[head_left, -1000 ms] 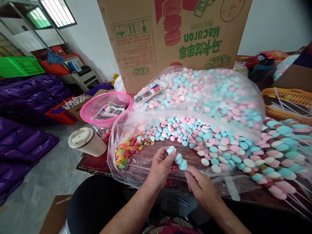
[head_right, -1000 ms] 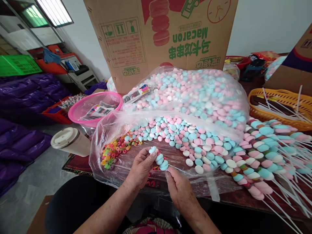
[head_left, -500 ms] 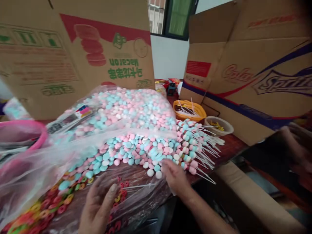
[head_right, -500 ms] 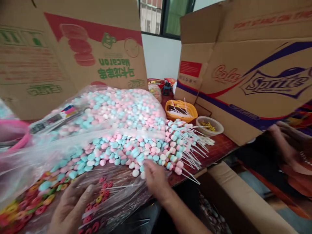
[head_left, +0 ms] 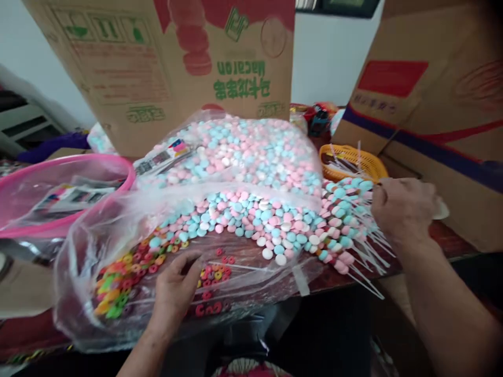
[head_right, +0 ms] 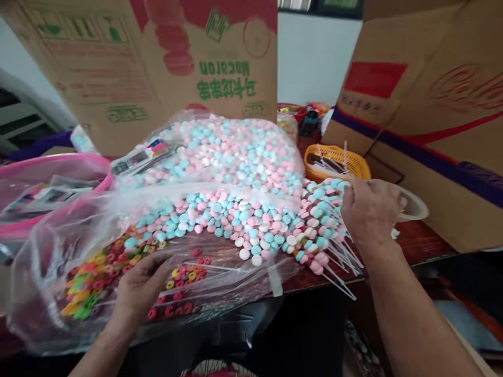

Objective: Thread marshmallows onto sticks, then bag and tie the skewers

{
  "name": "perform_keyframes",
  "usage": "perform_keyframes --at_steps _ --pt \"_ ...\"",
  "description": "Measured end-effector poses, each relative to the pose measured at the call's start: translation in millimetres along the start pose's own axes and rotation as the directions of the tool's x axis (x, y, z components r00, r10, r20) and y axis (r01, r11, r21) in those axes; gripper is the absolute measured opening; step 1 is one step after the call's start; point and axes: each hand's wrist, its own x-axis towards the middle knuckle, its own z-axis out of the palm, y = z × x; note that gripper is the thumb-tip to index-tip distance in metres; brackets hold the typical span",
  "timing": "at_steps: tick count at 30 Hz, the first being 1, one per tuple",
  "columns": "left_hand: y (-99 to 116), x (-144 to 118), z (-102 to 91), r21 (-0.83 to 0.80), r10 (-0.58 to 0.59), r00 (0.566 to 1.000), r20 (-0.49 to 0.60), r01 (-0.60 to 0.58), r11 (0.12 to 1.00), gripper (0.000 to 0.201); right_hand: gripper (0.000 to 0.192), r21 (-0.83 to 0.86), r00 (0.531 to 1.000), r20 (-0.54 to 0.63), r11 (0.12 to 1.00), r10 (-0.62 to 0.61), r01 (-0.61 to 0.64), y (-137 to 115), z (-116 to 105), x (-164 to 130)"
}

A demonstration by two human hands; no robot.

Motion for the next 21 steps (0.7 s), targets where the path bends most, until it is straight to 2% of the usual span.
perform_keyframes --at_steps 1,2,4,5,6,8,11,16,19,21 --pt "-2.1 0.0 -0.7 0.009 -0.001 1.000 0.000 0.001 1.000 0.032 0.034 0.036 0.994 0.023 0.994 -0.107 0.106 -15.0 0.6 -17.1" --pt "-3.6 -0.3 -0.4 0.020 0.010 1.000 0.014 -0.010 1.000 0.030 0.033 0.126 0.953 0.142 0.960 -0.266 0.249 -33.4 2.8 -36.7" --pt "-4.8 -2.2 2.8 0.074 0.048 0.997 0.057 -0.052 0.996 0.025 0.024 0.283 0.814 0.311 0.865 -0.491 0.414 -77.5 10.3 -79.6" --pt "-4.4 -3.5 4.9 0.109 0.062 0.994 0.085 -0.071 0.991 0.023 0.024 0.351 0.680 0.394 0.785 -0.619 0.511 -101.0 14.8 -100.2" --pt "-3.8 -4.8 6.5 0.140 0.071 0.991 0.110 -0.086 0.986 0.021 0.026 0.368 0.595 0.444 0.742 -0.670 0.561 -123.5 19.0 -118.6" --pt "-3.2 -7.0 6.4 0.183 0.072 0.988 0.134 -0.096 0.978 0.019 0.025 0.394 0.512 0.467 0.687 -0.722 0.610 -160.6 25.1 -144.8" --pt "-8.1 -8.0 -3.4 0.216 0.056 0.993 0.105 -0.078 0.973 0.018 0.031 0.393 0.460 0.476 0.650 -0.749 0.651 -188.3 27.2 -156.4" --pt "-19.0 -2.1 -18.3 0.235 0.025 0.997 0.073 -0.042 0.971 0.017 0.036 0.394 0.352 0.511 0.577 -0.784 0.715 -188.1 22.7 -150.0" --pt "-9.8 13.1 -6.3 0.340 0.076 0.987 0.142 -0.121 0.933 0.018 0.034 0.353 0.335 0.548 0.575 -0.766 0.738 -191.5 21.2 -155.0" --pt "1.8 29.4 10.4 0.479 0.099 0.968 0.230 -0.201 0.855 0.022 0.035 0.337 0.329 0.566 0.576 -0.756 0.745 -196.7 21.2 -159.3"
